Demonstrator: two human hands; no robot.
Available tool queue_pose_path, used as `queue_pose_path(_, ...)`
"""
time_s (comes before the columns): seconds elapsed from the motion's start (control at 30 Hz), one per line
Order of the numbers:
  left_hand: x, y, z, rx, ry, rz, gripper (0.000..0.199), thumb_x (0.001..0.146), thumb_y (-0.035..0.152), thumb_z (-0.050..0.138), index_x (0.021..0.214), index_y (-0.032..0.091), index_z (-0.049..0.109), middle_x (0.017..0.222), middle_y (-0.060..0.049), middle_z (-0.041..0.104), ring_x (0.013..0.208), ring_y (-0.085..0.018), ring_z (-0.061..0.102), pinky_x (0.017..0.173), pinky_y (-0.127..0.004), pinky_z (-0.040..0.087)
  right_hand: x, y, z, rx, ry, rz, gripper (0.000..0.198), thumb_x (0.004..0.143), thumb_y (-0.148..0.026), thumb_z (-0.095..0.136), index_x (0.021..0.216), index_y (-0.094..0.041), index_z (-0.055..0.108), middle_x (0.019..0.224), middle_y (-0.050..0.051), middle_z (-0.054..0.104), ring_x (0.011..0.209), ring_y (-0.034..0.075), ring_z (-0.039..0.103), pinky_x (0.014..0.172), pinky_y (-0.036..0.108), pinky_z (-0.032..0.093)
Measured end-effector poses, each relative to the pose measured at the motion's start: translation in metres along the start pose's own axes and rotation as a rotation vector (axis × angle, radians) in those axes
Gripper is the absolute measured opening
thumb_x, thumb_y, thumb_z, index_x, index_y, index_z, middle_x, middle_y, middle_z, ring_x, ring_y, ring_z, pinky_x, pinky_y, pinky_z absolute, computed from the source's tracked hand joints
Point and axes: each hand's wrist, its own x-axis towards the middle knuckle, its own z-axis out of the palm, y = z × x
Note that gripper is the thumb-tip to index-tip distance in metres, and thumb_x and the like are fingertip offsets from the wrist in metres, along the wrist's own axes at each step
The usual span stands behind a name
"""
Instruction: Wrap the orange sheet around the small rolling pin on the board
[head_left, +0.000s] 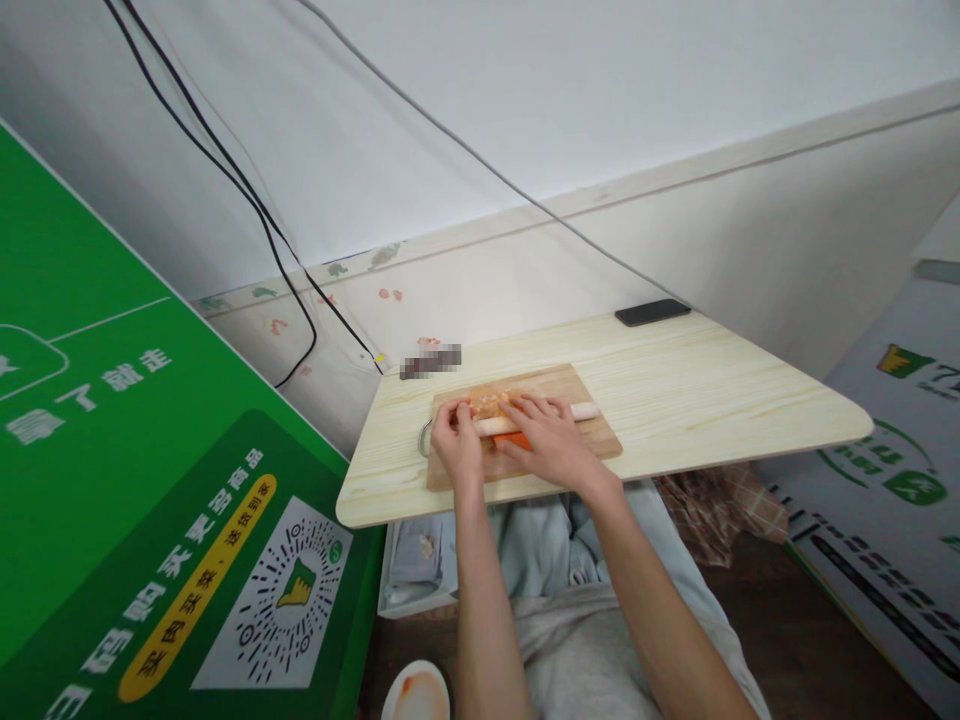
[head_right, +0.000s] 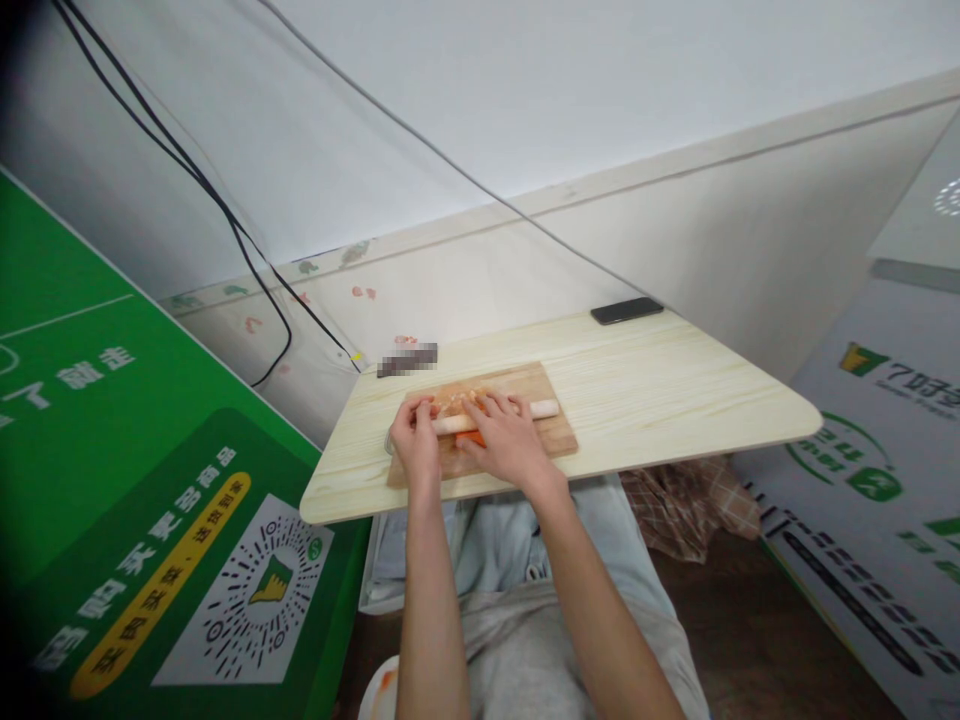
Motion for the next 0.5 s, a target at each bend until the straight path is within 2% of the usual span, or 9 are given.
queue_pose_path(0.1, -0.0003, -0.0001, -0.0008, 0.013, -0.002, 0.006, 0.022, 0.095, 0.038, 0.062, 0.093, 0.021, 0.077, 0.089, -0.004, 0.077, 0.083, -0.022, 0.072, 0.088, -0.036, 0.059, -0.0037, 0.0049, -0.0056, 0.042, -0.041, -0.031, 0.056, 0.113, -0.047, 0.057, 0.162, -0.020, 0.062, 0.162, 0.017, 0.066, 0.157, 0.033, 0.052, 0.134, 0.055, 0.026)
queue_pose_path(0.2, -0.0009, 0.0008, -0.0005, 0.009, 0.000, -0.003, 0.021, 0.095, 0.037, 0.063, 0.093, 0.021, 0.077, 0.088, -0.004, 0.077, 0.083, -0.021, 0.072, 0.088, -0.036, 0.059, -0.0004, 0.0062, -0.0041, 0.042, -0.026, -0.030, 0.052, 0.112, -0.044, 0.059, 0.159, -0.020, 0.065, 0.158, 0.017, 0.069, 0.154, 0.032, 0.054, 0.134, 0.054, 0.026)
queue_pose_path(0.4, -0.0014, 0.0029, -0.0002, 0.002, -0.003, -0.006, 0.020, 0.094, 0.036, 0.064, 0.092, 0.021, 0.076, 0.086, -0.004, 0.076, 0.082, -0.021, 0.072, 0.086, -0.035, 0.058, 0.0044, 0.0009, 0.0030, -0.032, 0.028, 0.026, 0.060, 0.111, -0.044, 0.060, 0.164, -0.015, 0.059, 0.176, 0.023, 0.049, 0.169, 0.034, 0.037, 0.134, 0.056, 0.026)
queue_pose_path(0.5, -0.0007, 0.0025, -0.0010, -0.004, -0.002, -0.010, 0.021, 0.094, 0.037, 0.063, 0.092, 0.021, 0.076, 0.087, -0.004, 0.077, 0.082, -0.021, 0.072, 0.086, -0.035, 0.058, -0.0013, 0.0040, -0.0011, -0.006, -0.026, -0.010, 0.062, 0.113, -0.049, 0.056, 0.167, -0.018, 0.057, 0.176, 0.021, 0.050, 0.169, 0.034, 0.038, 0.135, 0.057, 0.025)
